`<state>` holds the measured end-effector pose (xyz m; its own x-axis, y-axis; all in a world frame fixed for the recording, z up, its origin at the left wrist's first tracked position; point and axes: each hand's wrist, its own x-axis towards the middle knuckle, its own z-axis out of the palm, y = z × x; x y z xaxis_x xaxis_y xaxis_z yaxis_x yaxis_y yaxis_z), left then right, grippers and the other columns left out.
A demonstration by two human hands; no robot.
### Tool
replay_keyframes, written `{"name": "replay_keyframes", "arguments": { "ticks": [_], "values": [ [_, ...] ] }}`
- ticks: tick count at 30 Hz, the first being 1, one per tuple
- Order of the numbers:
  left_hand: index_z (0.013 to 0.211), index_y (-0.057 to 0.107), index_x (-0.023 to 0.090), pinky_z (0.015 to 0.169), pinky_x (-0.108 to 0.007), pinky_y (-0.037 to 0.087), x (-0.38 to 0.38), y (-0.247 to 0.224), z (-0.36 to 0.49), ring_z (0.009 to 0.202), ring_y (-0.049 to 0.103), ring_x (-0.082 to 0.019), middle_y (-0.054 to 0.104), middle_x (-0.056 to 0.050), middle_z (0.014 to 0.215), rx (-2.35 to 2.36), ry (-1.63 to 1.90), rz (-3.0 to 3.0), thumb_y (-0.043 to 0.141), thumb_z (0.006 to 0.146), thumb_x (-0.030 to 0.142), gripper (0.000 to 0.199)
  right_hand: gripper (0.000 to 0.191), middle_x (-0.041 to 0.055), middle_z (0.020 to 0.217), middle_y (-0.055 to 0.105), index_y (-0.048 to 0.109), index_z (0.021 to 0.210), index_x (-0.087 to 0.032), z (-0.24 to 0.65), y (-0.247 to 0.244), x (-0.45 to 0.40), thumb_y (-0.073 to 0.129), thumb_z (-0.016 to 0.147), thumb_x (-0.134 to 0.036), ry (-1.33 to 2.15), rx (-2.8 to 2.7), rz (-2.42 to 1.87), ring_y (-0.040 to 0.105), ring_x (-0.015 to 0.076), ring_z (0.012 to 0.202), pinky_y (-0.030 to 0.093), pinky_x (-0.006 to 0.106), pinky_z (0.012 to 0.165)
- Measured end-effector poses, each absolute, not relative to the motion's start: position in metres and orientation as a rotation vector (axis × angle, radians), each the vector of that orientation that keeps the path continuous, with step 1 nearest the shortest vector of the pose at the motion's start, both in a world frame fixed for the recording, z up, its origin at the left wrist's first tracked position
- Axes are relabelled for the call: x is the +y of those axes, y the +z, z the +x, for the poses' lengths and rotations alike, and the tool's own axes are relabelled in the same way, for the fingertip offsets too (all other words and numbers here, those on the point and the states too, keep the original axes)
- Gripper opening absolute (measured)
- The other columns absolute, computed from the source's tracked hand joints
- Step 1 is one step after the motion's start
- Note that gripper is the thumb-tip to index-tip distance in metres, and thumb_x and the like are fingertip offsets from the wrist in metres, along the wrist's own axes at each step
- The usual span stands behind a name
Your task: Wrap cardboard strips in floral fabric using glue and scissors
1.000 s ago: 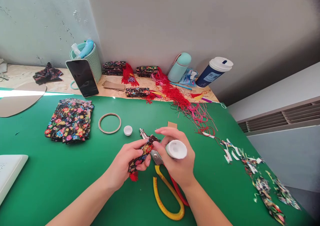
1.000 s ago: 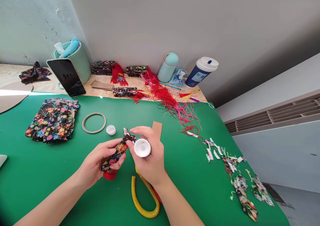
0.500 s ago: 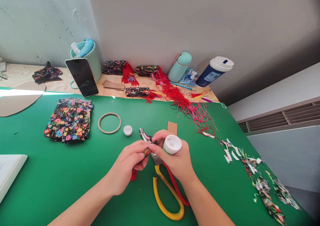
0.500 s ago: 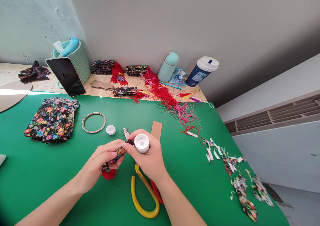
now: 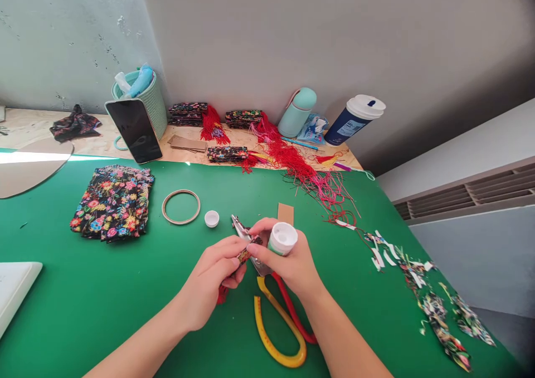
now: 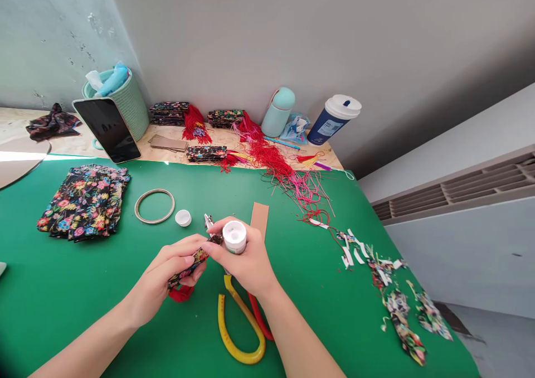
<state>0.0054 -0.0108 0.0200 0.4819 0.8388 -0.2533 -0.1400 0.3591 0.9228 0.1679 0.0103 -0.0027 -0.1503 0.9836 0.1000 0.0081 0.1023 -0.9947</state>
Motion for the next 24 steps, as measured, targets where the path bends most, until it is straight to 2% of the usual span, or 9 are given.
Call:
{"name": "replay_keyframes", "arguments": {
  "ticks": [9,16,18,20,22,24],
  "values": [
    [0.074,0.055,0.016,0.05,-0.025,0.023,-0.0114,0.0179,0.0065,0.064,0.035,-0.011,0.04,-0.001,0.077,0.848,0.74,0.971,0.04,0.083,0.025,0.019,0.023,-0.0019,0.064,0.058,0.064,0.082,-0.02,0.1672,-0.0031,0.0096,0.073,0.071,-0.039,1.279,-1.337,-1.182,0.051,0.0109,0.051,0.042,0.023,0.045],
    [0.078,0.057,0.015,0.049,-0.025,0.02,-0.0128,0.0142,0.0068,0.062,0.031,-0.011,0.039,0.0,0.072,0.806,0.746,0.904,0.042,0.084,0.029,0.021,0.019,-0.002,0.067,0.056,0.063,0.081,-0.02,0.1665,0.0001,0.0096,0.073,0.072,-0.033,1.274,-1.359,-1.196,0.05,0.0102,0.052,0.043,0.024,0.049],
    [0.081,0.059,0.015,0.05,-0.024,0.022,-0.0133,0.0127,0.006,0.06,0.028,-0.011,0.037,0.001,0.068,0.783,0.77,0.917,0.044,0.083,0.032,0.023,0.02,-0.0016,0.072,0.055,0.061,0.091,-0.021,0.168,-0.0007,0.0078,0.068,0.077,-0.033,1.254,-1.323,-1.17,0.051,0.0104,0.054,0.045,0.024,0.05],
    [0.087,0.061,0.015,0.049,-0.023,0.024,-0.0139,0.0116,0.0054,0.058,0.028,-0.01,0.037,0.002,0.065,0.845,0.841,0.952,0.051,0.082,0.035,0.023,0.03,0.0005,0.083,0.055,0.058,0.108,-0.023,0.1699,-0.002,0.0055,0.062,0.079,-0.029,1.153,-1.357,-1.121,0.054,0.0124,0.062,0.048,0.026,0.055],
    [0.096,0.063,0.016,0.048,-0.021,0.028,-0.0143,0.0107,0.0055,0.055,0.031,-0.009,0.038,0.004,0.064,0.991,0.967,0.99,0.063,0.078,0.035,0.026,0.043,0.0034,0.097,0.053,0.053,0.123,-0.026,0.1704,-0.003,0.0036,0.058,0.08,-0.022,1.027,-1.488,-1.114,0.056,0.0149,0.076,0.051,0.029,0.067],
    [0.105,0.063,0.019,0.046,-0.02,0.033,-0.014,0.01,0.0067,0.053,0.035,-0.008,0.043,0.005,0.064,1.124,1.098,1.011,0.074,0.069,0.032,0.04,0.053,0.0052,0.106,0.05,0.047,0.133,-0.028,0.1686,-0.0037,0.0022,0.053,0.082,-0.013,0.927,-1.659,-1.126,0.056,0.0165,0.09,0.051,0.031,0.079]
  ]
}}
